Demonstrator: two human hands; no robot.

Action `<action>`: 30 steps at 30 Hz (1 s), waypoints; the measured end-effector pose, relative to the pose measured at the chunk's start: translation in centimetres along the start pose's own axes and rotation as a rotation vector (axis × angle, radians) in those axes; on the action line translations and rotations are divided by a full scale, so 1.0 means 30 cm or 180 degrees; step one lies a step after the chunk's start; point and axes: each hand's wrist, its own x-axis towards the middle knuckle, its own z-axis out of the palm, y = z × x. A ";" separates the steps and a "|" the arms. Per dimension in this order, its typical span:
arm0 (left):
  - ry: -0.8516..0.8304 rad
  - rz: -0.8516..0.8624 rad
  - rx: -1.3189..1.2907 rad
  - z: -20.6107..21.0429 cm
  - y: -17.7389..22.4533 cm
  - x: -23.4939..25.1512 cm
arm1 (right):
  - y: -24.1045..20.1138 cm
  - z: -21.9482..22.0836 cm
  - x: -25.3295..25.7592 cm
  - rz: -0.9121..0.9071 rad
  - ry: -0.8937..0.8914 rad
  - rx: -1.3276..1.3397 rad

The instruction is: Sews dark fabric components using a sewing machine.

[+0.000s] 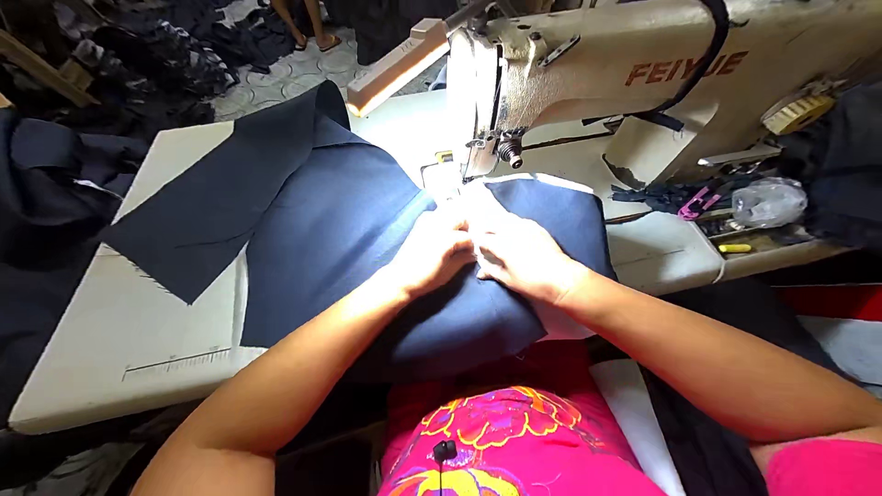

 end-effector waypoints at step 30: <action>-0.0596 -0.0754 0.0256 0.032 -0.095 -0.015 | 0.238 0.057 0.059 -0.0197 -0.0658 0.0638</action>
